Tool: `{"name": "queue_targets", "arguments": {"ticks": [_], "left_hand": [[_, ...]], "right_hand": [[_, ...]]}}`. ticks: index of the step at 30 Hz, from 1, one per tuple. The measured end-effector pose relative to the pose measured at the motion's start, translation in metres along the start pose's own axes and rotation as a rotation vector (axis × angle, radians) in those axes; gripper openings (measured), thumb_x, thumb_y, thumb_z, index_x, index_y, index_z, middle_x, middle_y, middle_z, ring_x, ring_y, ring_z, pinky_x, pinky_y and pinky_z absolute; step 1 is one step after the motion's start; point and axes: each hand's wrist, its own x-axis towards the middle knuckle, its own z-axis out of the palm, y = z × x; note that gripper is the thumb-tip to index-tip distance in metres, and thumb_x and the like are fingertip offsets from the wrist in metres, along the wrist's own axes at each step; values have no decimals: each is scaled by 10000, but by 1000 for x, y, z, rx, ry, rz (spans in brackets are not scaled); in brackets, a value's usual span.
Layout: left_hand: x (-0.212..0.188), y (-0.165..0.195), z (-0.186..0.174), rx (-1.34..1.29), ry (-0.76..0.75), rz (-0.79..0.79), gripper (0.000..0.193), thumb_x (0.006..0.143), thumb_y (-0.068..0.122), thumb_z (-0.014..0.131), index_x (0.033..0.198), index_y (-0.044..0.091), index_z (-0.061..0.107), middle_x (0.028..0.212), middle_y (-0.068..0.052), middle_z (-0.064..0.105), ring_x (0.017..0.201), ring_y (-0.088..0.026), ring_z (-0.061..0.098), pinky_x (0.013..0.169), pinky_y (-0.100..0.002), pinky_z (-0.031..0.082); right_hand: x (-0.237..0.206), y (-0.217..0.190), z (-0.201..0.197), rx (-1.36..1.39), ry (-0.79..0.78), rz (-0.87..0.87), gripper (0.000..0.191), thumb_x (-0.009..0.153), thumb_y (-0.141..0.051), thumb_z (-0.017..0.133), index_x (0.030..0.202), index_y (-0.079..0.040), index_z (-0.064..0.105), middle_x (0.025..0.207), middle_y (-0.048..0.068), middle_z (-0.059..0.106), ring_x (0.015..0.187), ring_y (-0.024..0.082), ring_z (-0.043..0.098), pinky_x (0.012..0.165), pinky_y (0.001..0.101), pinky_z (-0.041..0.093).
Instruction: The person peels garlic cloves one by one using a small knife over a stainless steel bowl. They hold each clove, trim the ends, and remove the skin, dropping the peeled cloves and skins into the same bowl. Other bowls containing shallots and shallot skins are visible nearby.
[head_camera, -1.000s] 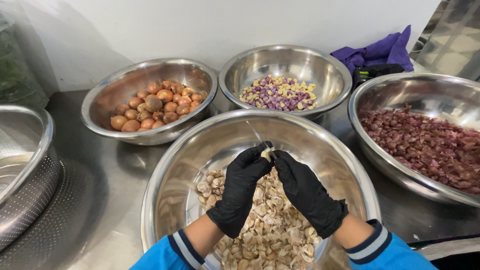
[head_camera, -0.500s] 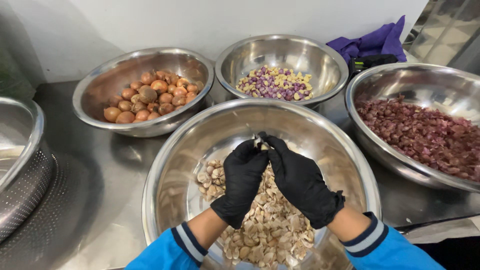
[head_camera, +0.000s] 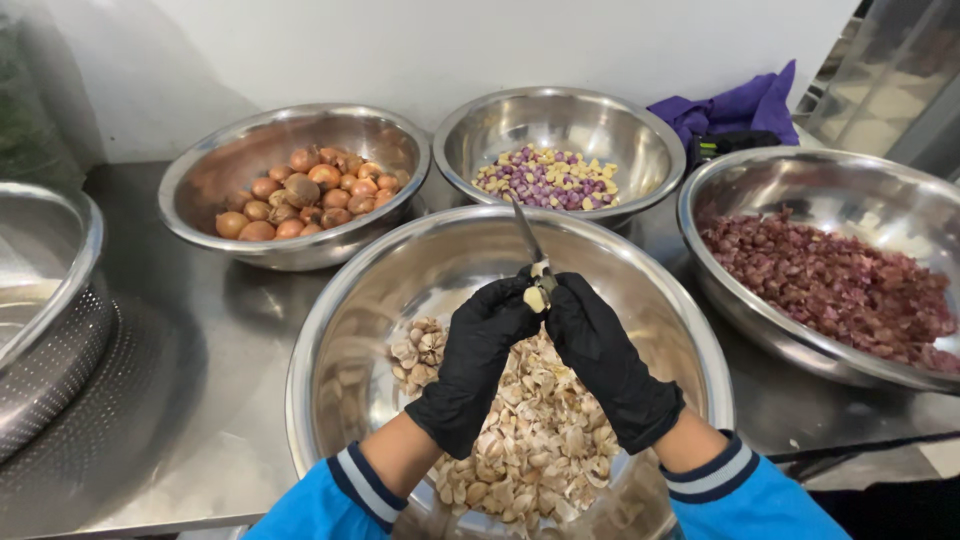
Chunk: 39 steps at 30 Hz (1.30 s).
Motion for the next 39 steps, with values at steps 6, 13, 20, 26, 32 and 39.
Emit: {"name": "queue_targets", "arguments": {"ticks": [6,13,20,26,32,39], "left_hand": [[5,-13,4,-32,12,115,374,930,86,709,1288,-9,661,1137,-71,724,1013,-161,688,914,-318,558],[1,-8,8,-28,17,109,375,922,66,704,1288,-9,679,1141,-93,733,1023,-171,687,933,-328,556],[-10,2,15,95,12,8,401,927,108,702,1318,30,662,1134,-66,713,1021,-133,670,928,-290,537],[-3,-4,7,-18,-39,17,364,942,77,700,1288,-19,644,1130,-101,712,1002,-174,686,927,-325,558],[2,-8,-1,-115,-37,-42,398,953,107,647,1332,-12,626,1252,-71,712,1031,-177,699,952,-340,564],[3,-4,1,25,-12,-6,512,916,99,703,1413,11,616,1200,-49,681,1039,-126,662,951,-285,534]], "right_hand": [[-4,-16,-1,-380,-72,-227,344,1098,-199,491,1372,0,551,1031,41,659,865,93,583,797,256,504],[-4,-8,1,-323,41,-78,292,1060,-172,555,1284,4,617,953,92,678,830,141,606,760,302,529],[-10,-10,3,-492,49,-118,297,1046,-126,517,1306,3,582,1005,108,704,914,146,687,793,294,535],[-9,7,0,-218,52,-78,261,1073,-113,527,1295,6,597,993,47,659,861,110,598,762,267,520],[-4,34,-12,221,55,103,251,1083,-112,540,1291,10,610,914,3,588,763,71,508,664,240,451],[-7,23,-6,-289,86,-111,285,1060,-159,552,1278,20,592,930,37,631,823,103,575,747,264,510]]}}
